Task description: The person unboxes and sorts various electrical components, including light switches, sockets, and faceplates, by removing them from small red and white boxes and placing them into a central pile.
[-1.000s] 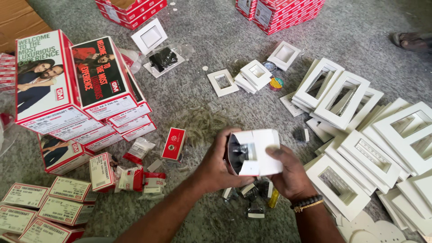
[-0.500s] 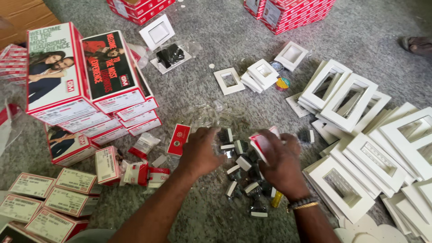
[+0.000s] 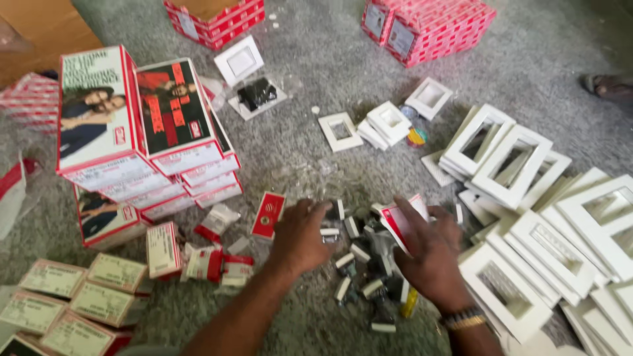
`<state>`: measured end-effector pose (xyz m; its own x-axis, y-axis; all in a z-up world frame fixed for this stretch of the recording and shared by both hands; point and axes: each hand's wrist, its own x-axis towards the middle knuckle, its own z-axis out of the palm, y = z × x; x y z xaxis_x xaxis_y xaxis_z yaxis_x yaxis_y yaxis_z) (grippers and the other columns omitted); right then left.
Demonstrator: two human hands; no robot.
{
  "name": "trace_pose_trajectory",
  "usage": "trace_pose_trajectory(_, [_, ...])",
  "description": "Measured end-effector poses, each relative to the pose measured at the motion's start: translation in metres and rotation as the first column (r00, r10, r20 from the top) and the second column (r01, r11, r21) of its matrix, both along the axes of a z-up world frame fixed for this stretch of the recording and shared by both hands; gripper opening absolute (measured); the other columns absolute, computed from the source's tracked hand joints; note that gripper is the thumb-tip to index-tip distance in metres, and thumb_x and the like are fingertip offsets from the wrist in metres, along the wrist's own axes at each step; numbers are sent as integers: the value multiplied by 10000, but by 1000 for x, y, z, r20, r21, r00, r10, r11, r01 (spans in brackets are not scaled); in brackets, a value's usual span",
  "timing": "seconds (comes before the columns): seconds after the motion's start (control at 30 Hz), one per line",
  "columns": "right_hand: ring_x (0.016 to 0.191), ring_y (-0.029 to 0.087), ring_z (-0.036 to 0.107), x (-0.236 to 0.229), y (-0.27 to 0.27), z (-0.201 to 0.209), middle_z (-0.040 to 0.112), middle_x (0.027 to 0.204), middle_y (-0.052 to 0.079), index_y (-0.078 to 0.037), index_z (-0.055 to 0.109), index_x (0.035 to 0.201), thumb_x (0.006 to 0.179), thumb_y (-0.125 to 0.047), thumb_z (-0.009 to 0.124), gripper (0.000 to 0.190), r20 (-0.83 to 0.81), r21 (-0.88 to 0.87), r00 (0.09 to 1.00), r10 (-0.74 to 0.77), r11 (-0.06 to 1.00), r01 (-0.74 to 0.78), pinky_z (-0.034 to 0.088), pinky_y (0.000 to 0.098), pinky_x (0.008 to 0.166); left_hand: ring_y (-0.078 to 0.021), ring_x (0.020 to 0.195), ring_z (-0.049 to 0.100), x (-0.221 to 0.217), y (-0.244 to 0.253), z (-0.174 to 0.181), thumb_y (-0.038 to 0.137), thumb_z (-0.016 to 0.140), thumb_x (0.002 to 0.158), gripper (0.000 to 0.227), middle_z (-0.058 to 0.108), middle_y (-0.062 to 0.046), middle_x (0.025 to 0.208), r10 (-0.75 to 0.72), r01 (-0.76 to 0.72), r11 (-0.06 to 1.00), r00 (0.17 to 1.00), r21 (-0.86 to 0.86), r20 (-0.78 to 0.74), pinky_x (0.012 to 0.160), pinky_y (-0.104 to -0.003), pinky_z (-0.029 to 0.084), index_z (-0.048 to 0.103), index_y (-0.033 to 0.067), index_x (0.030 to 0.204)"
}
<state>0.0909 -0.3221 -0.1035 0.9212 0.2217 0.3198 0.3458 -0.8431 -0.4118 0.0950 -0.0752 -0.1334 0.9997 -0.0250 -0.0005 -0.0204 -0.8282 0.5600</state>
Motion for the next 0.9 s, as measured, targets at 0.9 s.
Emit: trace_pose_trajectory(0.9, [1217, 384, 584, -2, -21, -8, 577, 1385, 202, -100, 287, 1626, 649, -228, 676, 1059, -261, 938, 683, 682, 12, 347, 493, 523, 1030, -365, 1150, 632, -38, -69, 12, 295, 821, 834, 572, 563, -187, 1291, -382, 382, 850, 921, -363, 77, 935, -488, 553, 631, 108, 1340])
